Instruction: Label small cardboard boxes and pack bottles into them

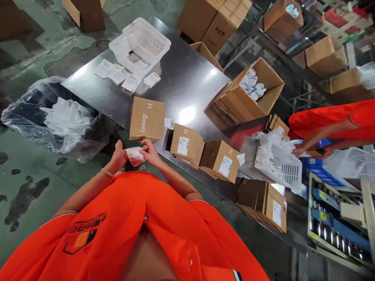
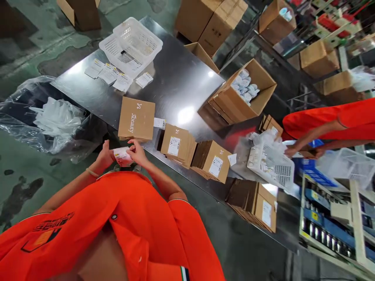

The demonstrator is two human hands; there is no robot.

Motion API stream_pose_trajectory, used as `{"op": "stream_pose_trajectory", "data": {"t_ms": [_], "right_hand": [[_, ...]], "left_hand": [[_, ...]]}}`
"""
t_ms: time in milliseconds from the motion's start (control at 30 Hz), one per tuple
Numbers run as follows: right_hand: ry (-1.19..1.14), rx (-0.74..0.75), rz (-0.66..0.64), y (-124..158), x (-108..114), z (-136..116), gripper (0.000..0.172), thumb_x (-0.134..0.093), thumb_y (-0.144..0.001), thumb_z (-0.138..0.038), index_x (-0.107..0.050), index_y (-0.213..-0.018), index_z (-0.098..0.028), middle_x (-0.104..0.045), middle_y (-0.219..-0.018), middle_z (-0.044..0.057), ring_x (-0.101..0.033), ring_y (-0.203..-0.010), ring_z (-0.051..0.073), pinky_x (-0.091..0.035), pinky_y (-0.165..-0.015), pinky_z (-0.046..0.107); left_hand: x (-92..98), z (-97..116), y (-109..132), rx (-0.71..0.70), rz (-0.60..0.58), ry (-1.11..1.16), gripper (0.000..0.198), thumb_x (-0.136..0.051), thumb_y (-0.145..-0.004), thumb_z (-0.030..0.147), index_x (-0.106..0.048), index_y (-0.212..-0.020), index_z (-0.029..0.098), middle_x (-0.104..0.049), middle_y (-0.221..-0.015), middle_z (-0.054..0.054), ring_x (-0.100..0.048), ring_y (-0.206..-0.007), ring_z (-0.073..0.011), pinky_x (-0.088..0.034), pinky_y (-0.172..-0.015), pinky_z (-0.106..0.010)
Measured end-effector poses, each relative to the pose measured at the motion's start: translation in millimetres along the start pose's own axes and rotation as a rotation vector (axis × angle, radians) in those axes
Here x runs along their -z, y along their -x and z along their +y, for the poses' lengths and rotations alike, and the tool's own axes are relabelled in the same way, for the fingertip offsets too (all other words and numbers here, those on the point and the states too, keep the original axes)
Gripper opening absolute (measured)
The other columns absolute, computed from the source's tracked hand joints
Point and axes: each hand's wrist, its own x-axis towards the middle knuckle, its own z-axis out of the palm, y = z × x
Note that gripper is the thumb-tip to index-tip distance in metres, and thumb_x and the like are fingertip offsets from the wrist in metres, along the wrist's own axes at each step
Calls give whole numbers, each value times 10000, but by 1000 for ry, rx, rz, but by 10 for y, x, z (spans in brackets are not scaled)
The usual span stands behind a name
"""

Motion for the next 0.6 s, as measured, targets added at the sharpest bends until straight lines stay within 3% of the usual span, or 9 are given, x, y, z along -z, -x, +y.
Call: {"op": "stream_pose_trajectory", "data": {"t_ms": [100, 200, 267, 400, 500, 600], "right_hand": [[24, 22, 41, -155, 45, -135, 220, -766, -790, -282, -682, -990, -244, -523, -653, -88, -498, -608, 139, -411, -614, 246], [83, 16, 22, -232, 102, -206, 146, -810, -799, -293, -733, -900, -221, -646, -697, -41, -568, -651, 156, -466, -654, 269], [135, 32, 38, -214, 141, -218, 122, -842, -796, -285, -768, -865, -217, -701, -728, -17, -608, -676, 172, -498, -678, 288], [313, 165, 164, -86, 207, -227, 48, -837, -835, -240, -815, -792, -237, -765, -806, 22, -689, -773, 216, -559, -780, 341], [436, 281, 254, -138, 307, -301, 124, -790, -895, -226, -826, -779, -253, -794, -1002, 50, -733, -970, 243, -580, -918, 369], [512, 316, 395, -516, 501, -457, 107, -775, -907, -232, -810, -807, -241, -729, -1138, 59, -695, -1104, 249, -574, -990, 383]], "left_hand": [[-126, -37, 108, -48, -44, -103, 919, -998, -665, 662, -693, -1381, 172, -798, -932, -61, -764, -868, -258, -610, -846, -384], [-234, 24, 114, -102, -120, -258, 825, -1071, -486, 508, -802, -1180, 153, -819, -975, -75, -765, -914, -266, -614, -893, -395], [-285, 98, 54, -109, -115, -336, 707, -1061, -464, 500, -841, -1033, 143, -828, -950, -92, -760, -893, -271, -611, -866, -394], [-367, 210, -96, -134, -93, -416, 610, -1053, -456, 438, -878, -968, 156, -848, -925, -104, -756, -824, -257, -599, -780, -360], [-393, 176, -142, -64, -145, -400, 602, -1068, -400, 419, -883, -908, 153, -856, -898, -113, -778, -816, -284, -614, -768, -373], [-395, 23, -113, 87, -201, -352, 651, -1090, -305, 447, -874, -838, 143, -862, -902, -138, -807, -869, -348, -647, -814, -426]]}}
